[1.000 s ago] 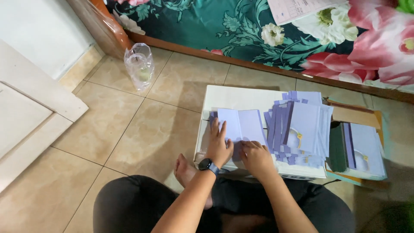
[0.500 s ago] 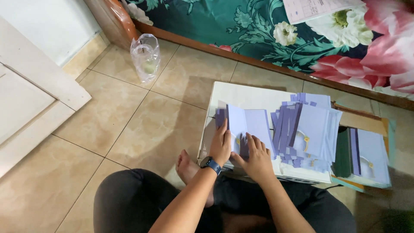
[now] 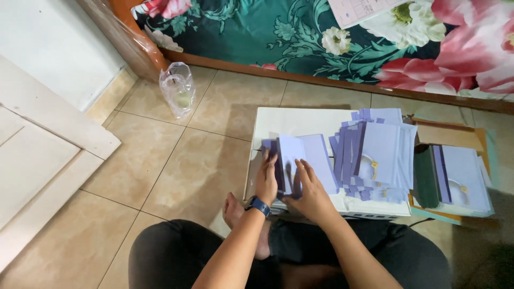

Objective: The person is sitting on the floor, picking up purple envelopes one by one, folding them, and placing them into a stack on top of a white box.

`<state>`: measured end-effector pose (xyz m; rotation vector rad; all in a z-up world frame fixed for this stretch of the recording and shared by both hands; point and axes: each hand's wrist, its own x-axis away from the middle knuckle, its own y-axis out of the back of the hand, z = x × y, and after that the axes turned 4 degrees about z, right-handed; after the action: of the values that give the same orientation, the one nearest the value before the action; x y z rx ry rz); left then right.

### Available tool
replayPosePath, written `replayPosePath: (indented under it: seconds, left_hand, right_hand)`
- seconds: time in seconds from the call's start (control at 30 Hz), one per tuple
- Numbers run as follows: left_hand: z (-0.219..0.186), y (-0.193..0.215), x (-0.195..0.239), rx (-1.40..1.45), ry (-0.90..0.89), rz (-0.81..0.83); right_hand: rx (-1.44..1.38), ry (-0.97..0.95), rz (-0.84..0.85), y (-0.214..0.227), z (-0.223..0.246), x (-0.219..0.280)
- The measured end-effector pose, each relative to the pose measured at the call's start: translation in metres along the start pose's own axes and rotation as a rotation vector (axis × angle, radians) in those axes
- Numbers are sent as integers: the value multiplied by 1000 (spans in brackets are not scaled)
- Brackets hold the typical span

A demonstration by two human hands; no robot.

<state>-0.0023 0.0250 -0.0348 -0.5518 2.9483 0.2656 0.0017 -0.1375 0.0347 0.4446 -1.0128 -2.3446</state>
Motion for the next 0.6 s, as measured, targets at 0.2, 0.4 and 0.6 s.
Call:
replayPosePath:
  seconds: [0.2, 0.4, 0.6]
  left_hand:
    - [4, -7, -3, -119, 11, -1]
    - [-5, -6, -1, -209, -34, 13]
    - [10, -9, -3, -483, -139, 93]
  right_hand:
    - [-196, 8, -103, 8, -17, 0]
    - [-243, -75, -113, 16, -8, 4]
    - [-226, -257, -194, 8, -34, 0]
